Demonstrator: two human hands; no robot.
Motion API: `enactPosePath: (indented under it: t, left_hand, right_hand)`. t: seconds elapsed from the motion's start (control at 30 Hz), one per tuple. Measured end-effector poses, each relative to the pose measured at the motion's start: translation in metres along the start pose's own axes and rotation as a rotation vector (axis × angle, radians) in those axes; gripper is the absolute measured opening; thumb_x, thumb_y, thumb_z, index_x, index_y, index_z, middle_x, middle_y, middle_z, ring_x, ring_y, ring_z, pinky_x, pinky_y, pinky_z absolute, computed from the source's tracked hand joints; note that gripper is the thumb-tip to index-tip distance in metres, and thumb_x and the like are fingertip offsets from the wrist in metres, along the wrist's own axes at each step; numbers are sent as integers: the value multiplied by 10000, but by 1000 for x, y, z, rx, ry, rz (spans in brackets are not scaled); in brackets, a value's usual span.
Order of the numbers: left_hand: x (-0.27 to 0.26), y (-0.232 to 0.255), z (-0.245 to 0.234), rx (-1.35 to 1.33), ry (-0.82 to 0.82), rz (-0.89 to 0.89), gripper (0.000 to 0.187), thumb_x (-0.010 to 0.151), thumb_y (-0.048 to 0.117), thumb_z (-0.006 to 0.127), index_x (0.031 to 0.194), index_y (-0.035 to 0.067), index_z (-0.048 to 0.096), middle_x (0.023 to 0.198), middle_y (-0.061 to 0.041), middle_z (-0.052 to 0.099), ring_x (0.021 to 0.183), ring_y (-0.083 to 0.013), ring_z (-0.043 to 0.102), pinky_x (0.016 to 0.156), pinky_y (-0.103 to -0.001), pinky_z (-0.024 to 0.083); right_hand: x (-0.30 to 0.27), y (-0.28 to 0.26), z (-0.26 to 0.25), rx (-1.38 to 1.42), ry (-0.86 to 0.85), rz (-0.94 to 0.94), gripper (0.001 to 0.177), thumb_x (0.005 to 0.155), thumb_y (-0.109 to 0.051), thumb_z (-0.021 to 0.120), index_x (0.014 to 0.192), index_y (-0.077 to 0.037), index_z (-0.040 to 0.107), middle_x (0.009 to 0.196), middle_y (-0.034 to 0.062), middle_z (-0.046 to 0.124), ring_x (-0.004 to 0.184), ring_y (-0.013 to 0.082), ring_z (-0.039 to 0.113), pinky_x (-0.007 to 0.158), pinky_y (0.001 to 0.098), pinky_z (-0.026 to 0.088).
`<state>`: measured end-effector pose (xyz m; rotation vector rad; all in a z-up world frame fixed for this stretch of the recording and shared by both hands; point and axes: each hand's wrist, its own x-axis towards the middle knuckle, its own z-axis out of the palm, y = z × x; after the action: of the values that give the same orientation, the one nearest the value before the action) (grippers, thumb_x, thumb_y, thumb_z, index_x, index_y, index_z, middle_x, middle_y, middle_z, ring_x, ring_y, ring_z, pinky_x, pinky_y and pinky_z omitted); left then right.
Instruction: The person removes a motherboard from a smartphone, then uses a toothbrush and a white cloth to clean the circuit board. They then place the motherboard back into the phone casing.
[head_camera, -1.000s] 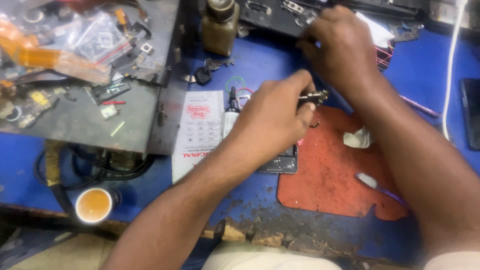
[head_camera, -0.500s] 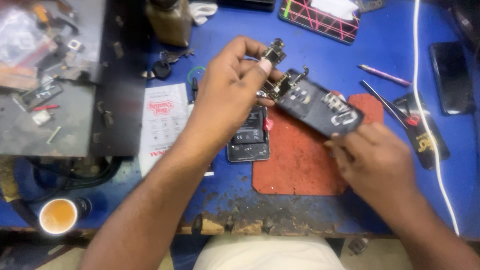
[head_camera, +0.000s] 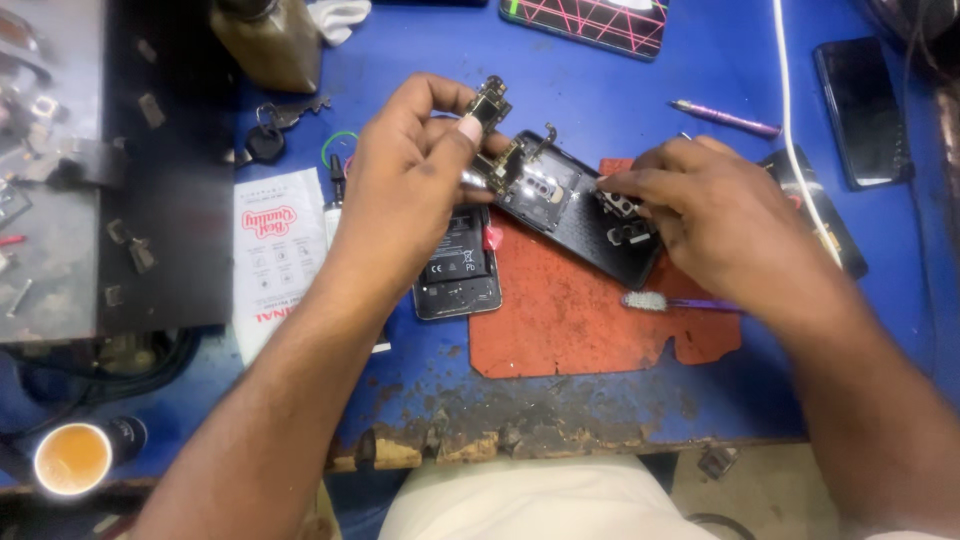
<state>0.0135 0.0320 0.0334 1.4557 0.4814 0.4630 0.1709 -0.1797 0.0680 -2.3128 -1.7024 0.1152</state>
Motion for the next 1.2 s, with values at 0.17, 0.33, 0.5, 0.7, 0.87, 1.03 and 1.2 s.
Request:
enactPosePath:
  t: [0.17,0.33,0.5,0.7,0.87,1.03,1.2]
  left_hand:
    - [-2,-1,-1,24,-10,20,154,1042,131,551,1166,49,594,962,-56,783,851,-85,724,722,-243,624]
    - [-3,-1,-1,47,-16,22,155,1044,130,544,1167,51,596,958,-52,789,879,-78,734,727,-240,627]
    - [-3,-2,0,42,-26,31,157,1044,123,547,1175,49,593,960,-59,785,878,-90,735,730,-247,626]
    - [-2,-4,-1,34,-38,33,148,1044,133,546,1160,52,587,959,-51,786,883,-81,733,728,-243,626]
    - [-2,-6,2,-5,-50,1,151,1042,137,545,1161,51,583,955,-64,786,873,-94,739,744,-254,627]
    - [2,-12,2,-155,-70,-66,176,1039,127,534,1192,43,557,1004,-95,775,914,-128,742,781,-288,642]
    - [5,-19,1,-324,-105,-101,215,1024,95,529,1230,33,515,1099,-130,747,1009,-170,727,849,-338,647]
  right_hand:
    - [14,-1,-4,-40,-148,97,398,842,-117,765,1237,-155,756,1115,114,656,986,300,656,846,419,533]
    - [22,-1,-7,-26,-197,43,422,796,-134,775,1217,-149,749,1147,104,643,991,299,658,828,416,537]
    - [23,3,-10,-33,-322,128,412,823,-166,756,1235,-176,736,1133,75,638,982,270,665,845,411,544]
    - [21,8,-4,-82,-190,-30,441,789,-203,797,1206,-85,717,1143,94,687,1047,293,639,876,425,539]
    - [15,12,0,-120,-106,-99,456,738,-214,837,1155,-59,735,1049,85,711,985,278,650,836,396,562]
    - [10,7,6,-103,-8,-153,404,752,-198,833,1123,-59,751,1106,84,722,992,267,689,824,389,583]
    - [8,3,12,-99,27,-159,376,789,-174,811,1141,-57,752,1140,106,715,998,290,705,823,403,590]
